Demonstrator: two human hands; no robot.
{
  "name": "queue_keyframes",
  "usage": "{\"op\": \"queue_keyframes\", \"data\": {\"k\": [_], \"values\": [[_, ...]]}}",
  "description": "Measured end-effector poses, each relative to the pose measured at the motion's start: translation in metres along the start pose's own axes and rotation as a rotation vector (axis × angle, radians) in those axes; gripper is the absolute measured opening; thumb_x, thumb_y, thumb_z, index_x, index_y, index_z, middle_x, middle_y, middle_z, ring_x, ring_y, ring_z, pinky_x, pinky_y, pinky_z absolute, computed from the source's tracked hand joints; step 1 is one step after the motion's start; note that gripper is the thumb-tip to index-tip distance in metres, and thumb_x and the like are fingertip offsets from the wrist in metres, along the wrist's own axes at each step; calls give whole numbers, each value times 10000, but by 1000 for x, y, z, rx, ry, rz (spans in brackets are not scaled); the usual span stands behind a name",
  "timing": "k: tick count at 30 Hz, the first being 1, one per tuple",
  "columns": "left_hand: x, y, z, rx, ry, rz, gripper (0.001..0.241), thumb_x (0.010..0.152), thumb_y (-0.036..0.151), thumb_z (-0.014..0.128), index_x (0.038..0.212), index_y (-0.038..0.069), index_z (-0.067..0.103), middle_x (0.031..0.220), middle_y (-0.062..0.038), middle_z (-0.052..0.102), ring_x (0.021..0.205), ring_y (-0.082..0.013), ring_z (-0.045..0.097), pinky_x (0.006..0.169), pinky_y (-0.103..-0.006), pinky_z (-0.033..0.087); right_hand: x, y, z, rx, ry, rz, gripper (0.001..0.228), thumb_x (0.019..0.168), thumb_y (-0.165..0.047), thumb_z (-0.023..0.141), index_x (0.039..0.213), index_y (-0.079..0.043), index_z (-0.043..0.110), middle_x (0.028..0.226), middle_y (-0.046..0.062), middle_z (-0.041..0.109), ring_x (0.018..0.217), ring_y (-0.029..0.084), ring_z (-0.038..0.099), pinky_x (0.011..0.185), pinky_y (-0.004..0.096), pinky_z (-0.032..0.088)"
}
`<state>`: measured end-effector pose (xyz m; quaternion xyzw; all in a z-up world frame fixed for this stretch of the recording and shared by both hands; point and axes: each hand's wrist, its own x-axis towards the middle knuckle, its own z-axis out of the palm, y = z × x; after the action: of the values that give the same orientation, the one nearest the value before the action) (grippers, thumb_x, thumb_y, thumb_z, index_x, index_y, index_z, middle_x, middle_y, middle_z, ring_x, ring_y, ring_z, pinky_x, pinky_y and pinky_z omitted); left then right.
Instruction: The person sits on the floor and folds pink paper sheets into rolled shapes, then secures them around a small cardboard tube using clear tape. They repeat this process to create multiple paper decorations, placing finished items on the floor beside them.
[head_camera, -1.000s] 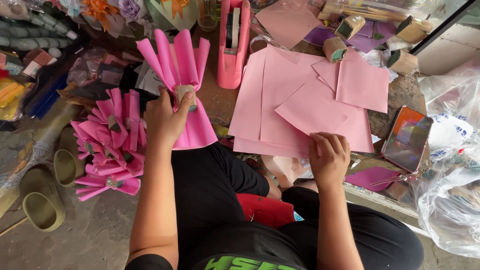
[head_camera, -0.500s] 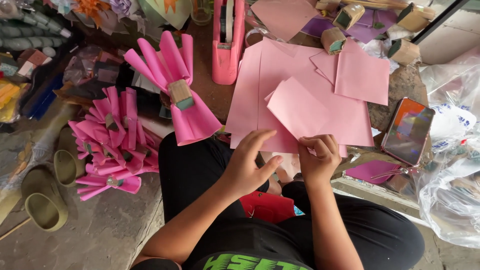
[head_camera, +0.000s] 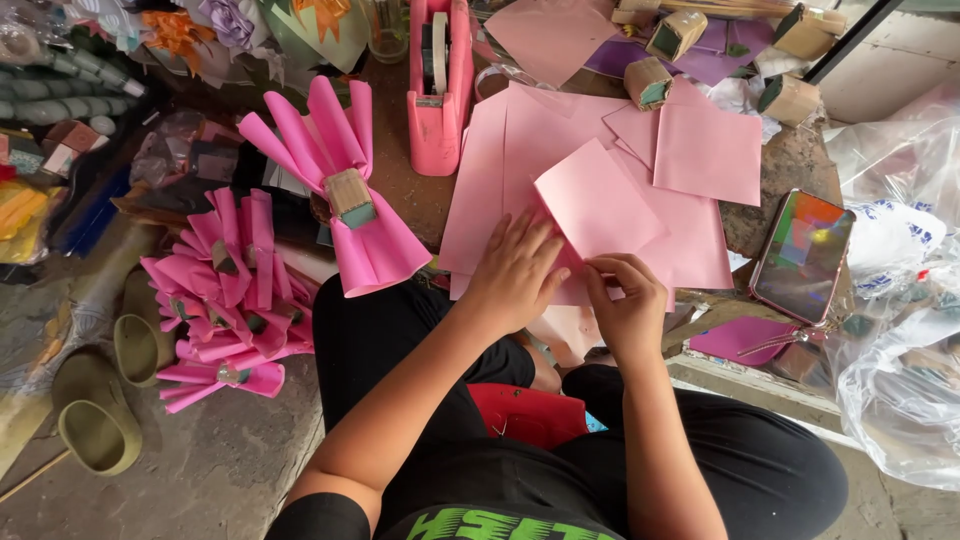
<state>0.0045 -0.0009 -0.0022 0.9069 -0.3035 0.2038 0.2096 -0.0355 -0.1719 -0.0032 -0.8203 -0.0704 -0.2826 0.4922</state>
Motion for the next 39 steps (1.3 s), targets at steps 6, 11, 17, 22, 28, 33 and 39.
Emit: {"op": "queue_keyframes", "data": {"k": [6,11,17,22,28,33,39], "values": [[11,-9,21,68,0,-27,424,915,289,630,1279,73,664,1389,-156,574,1409,-440,439,1170,-641,285,-1,4,-5,-37,209,-168,243,802,116,817,762,-78,675,811,59,743,631,201,640,587,295,522],[1,38,-20,-698,86,-153,545,881,205,621,1368,-23,528,1383,-250,531,1376,-470,459,1175,-596,335,0,-10,-12,-36,262,-285,353,785,120,852,689,-100,592,773,40,747,638,220,672,627,314,529],[-14,58,-8,-1476,287,-636,411,942,240,712,1236,-3,558,1085,-150,643,1037,-326,676,899,-428,533,-5,-50,-3,-8,87,-603,249,844,5,793,706,-97,613,910,64,786,756,285,678,712,368,536],[-15,50,-18,-1372,456,-984,375,879,274,788,1112,10,657,952,-67,707,865,-188,716,656,-321,610,-8,-23,-13,-25,242,-476,305,906,-295,835,963,-61,648,1126,135,703,928,287,548,860,425,441],[-23,68,-73,-1365,186,-798,265,792,138,836,971,-13,712,831,-80,693,793,-165,663,692,-403,620,-13,-5,-13,532,215,188,300,902,-41,822,1114,63,638,851,73,589,680,129,585,693,258,524],[-49,30,-2,-1353,340,-738,225,839,157,843,987,20,744,858,-20,696,883,-100,614,805,-347,561,-11,-18,-7,0,332,-378,150,834,87,849,869,-19,748,832,81,637,598,174,543,606,305,463],[-46,38,-10,-1322,420,-673,369,801,153,892,1101,-8,748,988,-112,769,938,-173,705,906,-393,562,-17,-32,9,-301,341,-679,149,736,-23,847,808,-129,771,943,81,680,794,251,555,736,376,518]]}}
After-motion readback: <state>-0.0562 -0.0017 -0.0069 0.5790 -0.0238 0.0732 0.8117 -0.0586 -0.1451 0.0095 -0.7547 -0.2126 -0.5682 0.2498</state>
